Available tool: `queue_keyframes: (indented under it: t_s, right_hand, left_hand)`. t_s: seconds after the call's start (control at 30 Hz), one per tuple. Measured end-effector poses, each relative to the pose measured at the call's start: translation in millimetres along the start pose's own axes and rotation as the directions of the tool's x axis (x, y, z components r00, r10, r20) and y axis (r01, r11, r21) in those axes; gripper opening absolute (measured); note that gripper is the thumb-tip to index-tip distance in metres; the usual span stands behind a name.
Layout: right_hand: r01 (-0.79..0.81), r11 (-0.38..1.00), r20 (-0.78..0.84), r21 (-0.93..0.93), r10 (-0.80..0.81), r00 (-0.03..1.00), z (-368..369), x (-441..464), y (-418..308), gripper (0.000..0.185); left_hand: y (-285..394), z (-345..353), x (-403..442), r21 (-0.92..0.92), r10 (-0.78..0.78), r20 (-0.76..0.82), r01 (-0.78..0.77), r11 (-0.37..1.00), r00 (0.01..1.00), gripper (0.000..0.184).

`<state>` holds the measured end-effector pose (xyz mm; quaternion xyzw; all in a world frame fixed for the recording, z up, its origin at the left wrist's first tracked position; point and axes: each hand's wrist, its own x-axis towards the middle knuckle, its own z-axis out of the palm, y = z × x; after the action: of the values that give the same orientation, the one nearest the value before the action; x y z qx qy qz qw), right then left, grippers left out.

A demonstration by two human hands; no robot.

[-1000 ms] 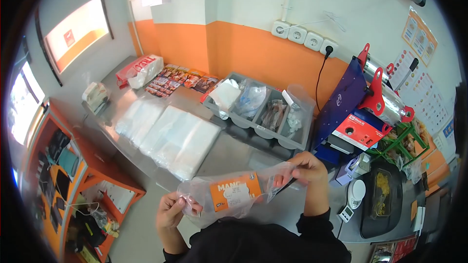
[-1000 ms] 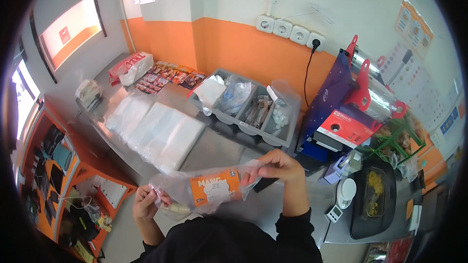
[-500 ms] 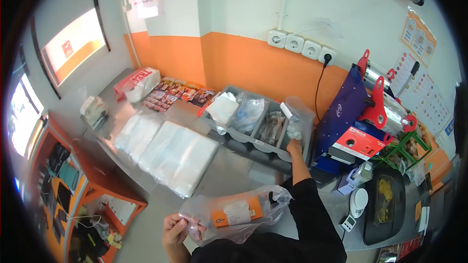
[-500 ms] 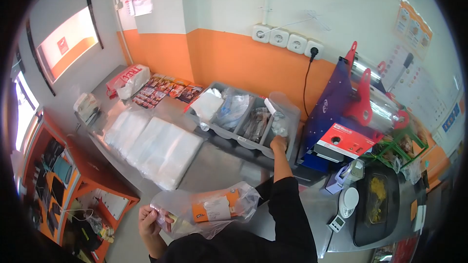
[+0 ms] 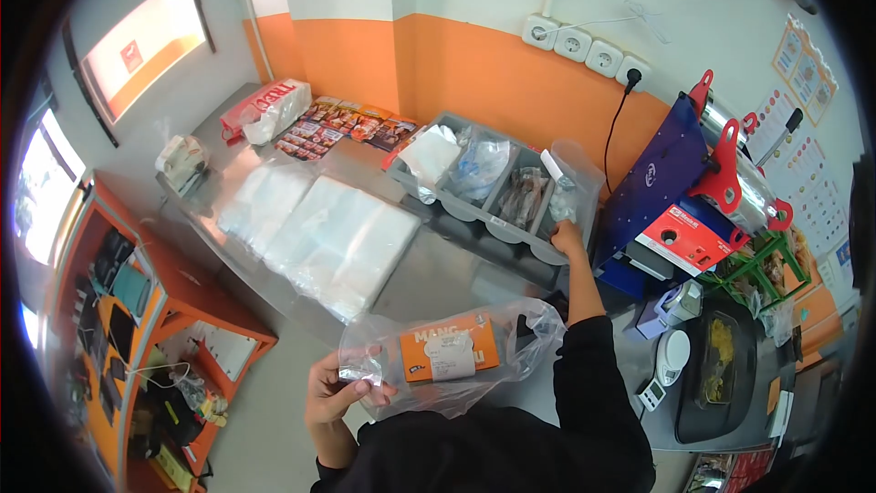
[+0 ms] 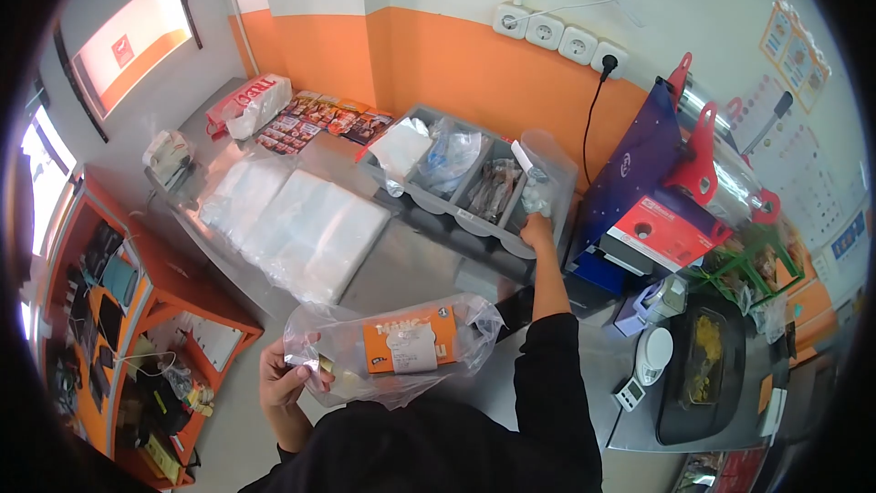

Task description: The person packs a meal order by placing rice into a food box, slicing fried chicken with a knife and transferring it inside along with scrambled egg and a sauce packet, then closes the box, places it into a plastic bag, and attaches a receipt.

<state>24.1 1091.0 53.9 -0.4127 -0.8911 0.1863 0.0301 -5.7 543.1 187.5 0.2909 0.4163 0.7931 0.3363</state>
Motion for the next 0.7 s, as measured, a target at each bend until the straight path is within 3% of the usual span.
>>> queue_keyframes:
  t_s: [0.07,0.2,0.27,0.3,0.33,0.37,0.4,0.47,0.6,0.67,0.7]
  right_hand:
    - [0.028,0.998,-0.104,0.062,-0.022,0.994,9,0,3,0.014]
    - [0.067,0.998,-0.19,-0.004,-0.067,0.98,8,-15,0,0.018]
    - [0.282,0.938,-0.405,0.202,-0.182,0.896,-12,-38,-14,0.031]
    - [0.266,0.804,-0.25,0.531,-0.151,0.956,-44,-73,-36,0.035]
    - [0.162,0.587,-0.073,0.793,-0.172,0.982,-82,-122,-64,0.039]
    - [0.238,0.496,-0.1,0.835,-0.288,0.952,-103,-163,-80,0.036]
    - [0.3,0.391,-0.136,0.87,-0.395,0.909,-117,-202,-92,0.034]
    - [0.563,0.615,-0.257,0.552,-0.517,0.817,-133,-266,-115,0.025]
    - [0.529,0.73,-0.119,0.433,-0.535,0.836,-116,-308,-123,0.013]
    - [0.165,0.351,0.067,0.922,-0.562,0.824,-104,-304,-116,0.011]
    - [0.166,0.348,0.068,0.923,-0.571,0.818,-102,-304,-122,0.011]
  left_hand:
    - [2,1,-2,0.019,-0.019,-0.011,0.019,1.0,1.0,0.043]
    - [7,7,-2,0.131,0.041,0.004,-0.042,0.991,0.999,0.048]
    - [8,6,-3,0.171,0.063,-0.01,-0.06,0.983,0.998,0.05]
    - [7,6,-3,0.167,0.069,-0.01,-0.067,0.984,0.998,0.051]
    - [6,6,-4,0.163,0.07,-0.012,-0.067,0.984,0.997,0.052]
    - [6,7,-5,0.165,0.075,-0.021,-0.071,0.984,0.997,0.052]
    - [7,8,-5,0.165,0.063,-0.016,-0.059,0.985,0.998,0.053]
    - [9,10,-4,0.168,0.048,-0.019,-0.044,0.985,0.999,0.053]
    - [3,9,-2,0.197,0.012,-0.012,-0.01,0.98,1.0,0.053]
    - [11,19,4,0.234,0.017,-0.004,-0.016,0.972,1.0,0.054]
    - [22,34,11,0.175,0.003,0.059,-0.013,0.985,0.998,0.056]
